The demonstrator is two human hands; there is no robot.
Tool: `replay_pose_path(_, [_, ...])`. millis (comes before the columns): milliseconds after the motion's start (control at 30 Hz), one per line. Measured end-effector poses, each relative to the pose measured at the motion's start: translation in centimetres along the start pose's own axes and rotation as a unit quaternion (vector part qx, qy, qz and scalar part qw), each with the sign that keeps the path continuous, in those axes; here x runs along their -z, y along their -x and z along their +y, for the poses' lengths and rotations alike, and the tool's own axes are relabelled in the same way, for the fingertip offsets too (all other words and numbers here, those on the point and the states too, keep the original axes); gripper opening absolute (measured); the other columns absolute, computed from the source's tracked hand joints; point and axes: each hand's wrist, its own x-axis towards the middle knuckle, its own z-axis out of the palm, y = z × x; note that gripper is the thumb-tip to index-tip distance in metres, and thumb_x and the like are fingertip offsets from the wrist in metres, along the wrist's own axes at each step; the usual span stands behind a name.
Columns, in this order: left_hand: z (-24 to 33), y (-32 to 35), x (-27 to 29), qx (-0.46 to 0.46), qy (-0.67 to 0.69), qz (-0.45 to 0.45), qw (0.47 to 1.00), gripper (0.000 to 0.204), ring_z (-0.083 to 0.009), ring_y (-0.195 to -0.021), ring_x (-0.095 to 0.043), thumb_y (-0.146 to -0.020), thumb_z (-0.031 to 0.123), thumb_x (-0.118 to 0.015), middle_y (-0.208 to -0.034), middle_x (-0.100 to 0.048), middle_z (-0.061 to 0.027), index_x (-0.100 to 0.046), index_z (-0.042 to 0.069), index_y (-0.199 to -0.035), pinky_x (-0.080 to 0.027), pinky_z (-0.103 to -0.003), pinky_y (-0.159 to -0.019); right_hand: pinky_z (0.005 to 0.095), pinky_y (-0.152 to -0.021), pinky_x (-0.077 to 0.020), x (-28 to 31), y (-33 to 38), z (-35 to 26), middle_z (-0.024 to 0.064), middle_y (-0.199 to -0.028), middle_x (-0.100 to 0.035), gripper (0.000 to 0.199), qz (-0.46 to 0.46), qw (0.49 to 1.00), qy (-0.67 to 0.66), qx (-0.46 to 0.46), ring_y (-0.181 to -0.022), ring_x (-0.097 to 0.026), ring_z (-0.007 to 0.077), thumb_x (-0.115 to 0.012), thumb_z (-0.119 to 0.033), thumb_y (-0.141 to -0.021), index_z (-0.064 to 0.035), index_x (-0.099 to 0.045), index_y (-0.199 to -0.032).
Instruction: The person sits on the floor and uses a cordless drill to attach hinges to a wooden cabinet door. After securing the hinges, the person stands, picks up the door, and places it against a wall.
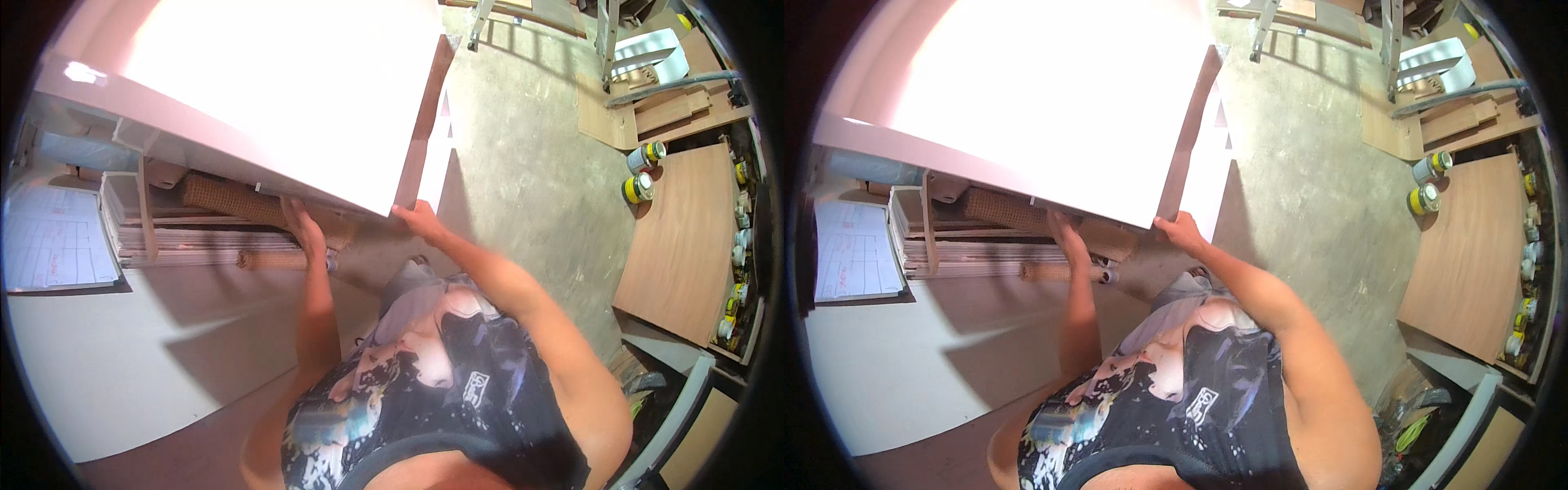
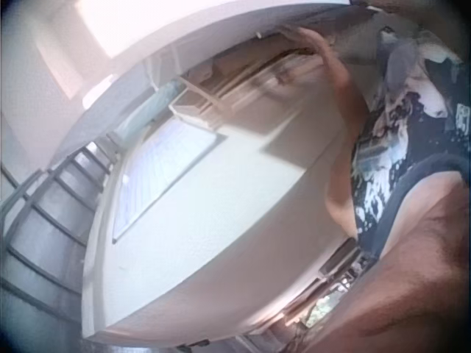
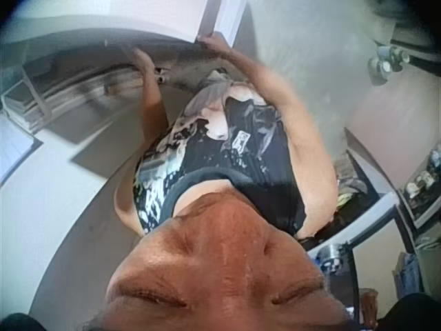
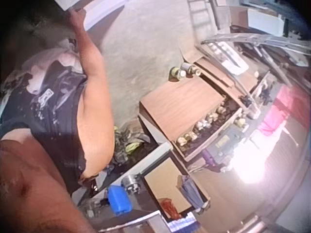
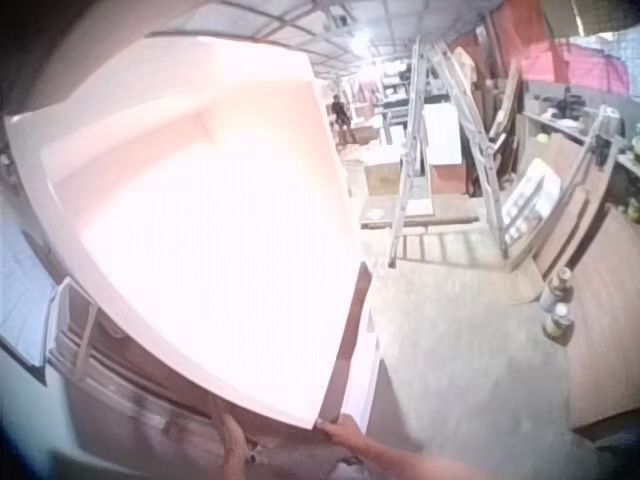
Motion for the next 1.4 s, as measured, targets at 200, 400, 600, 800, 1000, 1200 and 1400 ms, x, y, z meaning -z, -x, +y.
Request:
replay_pose_path(200, [-22.6,12.8,4.6,0.221,-0.356,-0.151,0.895,0.070,-0.0373,-0.136,-0.038,-0.100,0.049,-0.043,-0.144,-0.040,-0.0283,-0.036,-0.007,-0.143,-0.029,-0.040,-0.112,0.0323,-0.067,-0.0498,0.2,-0.2,-0.2,0.0092,-0.086,-0.067,0.054,-0.063,0.991,0.117,-0.022,-0.076,-0.061,0.0156,-0.066,-0.048,-0.088,0.0038,-0.066,-0.102])
replay_pose_path(400, [-21.8,20.8,2.3,0.385,-0.371,-0.464,0.706,0.068,-0.0353,-0.133,-0.041,-0.099,0.049,-0.045,-0.142,-0.044,-0.0250,-0.040,-0.005,-0.141,-0.031,-0.040,-0.111,0.0285,-0.072,-0.0506,12.5,0.4,6.4,0.0071,-0.093,-0.066,0.055,-0.021,0.992,0.013,-0.123,-0.079,-0.060,0.0126,-0.060,-0.051,-0.092,0.0005,-0.063,-0.112])
replay_pose_path(600, [-16.4,20.2,-5.5,0.397,-0.360,-0.505,0.676,0.066,-0.0333,-0.131,-0.044,-0.099,0.050,-0.046,-0.140,-0.048,-0.0218,-0.044,-0.003,-0.139,-0.033,-0.039,-0.109,0.0286,-0.053,-0.0468,32.4,3.8,22.0,0.0068,-0.070,-0.063,0.032,0.221,0.935,0.212,-0.178,-0.059,-0.059,0.0152,-0.064,-0.031,-0.092,-0.0011,-0.065,-0.081])
replay_pose_path(800, [-5.3,18.0,-21.8,0.393,-0.331,-0.481,0.711,0.064,-0.0313,-0.129,-0.048,-0.098,0.050,-0.048,-0.138,-0.052,-0.0185,-0.048,-0.001,-0.138,-0.035,-0.039,-0.108,0.0316,-0.052,-0.0443,45.5,2.1,14.2,0.0067,-0.064,-0.062,0.032,0.243,0.940,0.057,-0.234,-0.055,-0.057,0.0151,-0.067,-0.032,-0.088,-0.0008,-0.065,-0.077])
replay_pose_path(1000, [5.8,10.6,-36.7,0.236,-0.271,-0.511,0.781,0.060,-0.0212,-0.115,-0.057,-0.096,0.042,-0.057,-0.125,-0.061,-0.0143,-0.052,-0.007,-0.131,-0.043,-0.034,-0.100,0.0272,-0.050,-0.0436,58.6,-6.3,1.3,0.0059,-0.079,-0.061,0.033,0.139,0.966,0.048,-0.213,-0.064,-0.057,0.0134,-0.060,-0.035,-0.093,-0.0028,-0.060,-0.097])
replay_pose_path(1200, [24.9,0.2,-46.4,0.147,-0.227,-0.264,0.926,0.043,-0.0130,-0.111,-0.058,-0.094,0.019,-0.065,-0.118,-0.064,-0.0122,-0.055,-0.008,-0.126,-0.047,-0.027,-0.094,0.0270,-0.069,-0.0482,58.1,-18.8,-14.3,0.0064,-0.095,-0.066,0.036,0.061,0.988,0.086,-0.112,-0.081,-0.061,0.0133,-0.058,-0.036,-0.095,-0.0027,-0.062,-0.107])
replay_pose_path(1400, [31.1,-10.5,-52.7,-0.045,-0.013,-0.037,0.998,0.039,-0.0209,-0.106,-0.062,-0.092,0.007,-0.063,-0.120,-0.062,-0.0159,-0.052,-0.005,-0.128,-0.049,-0.032,-0.091,0.0300,-0.080,-0.0489,51.5,-28.4,-29.4,0.0075,-0.111,-0.067,0.041,-0.100,0.994,0.054,-0.007,-0.095,-0.062,0.0159,-0.055,-0.037,-0.097,-0.0050,-0.063,-0.121])
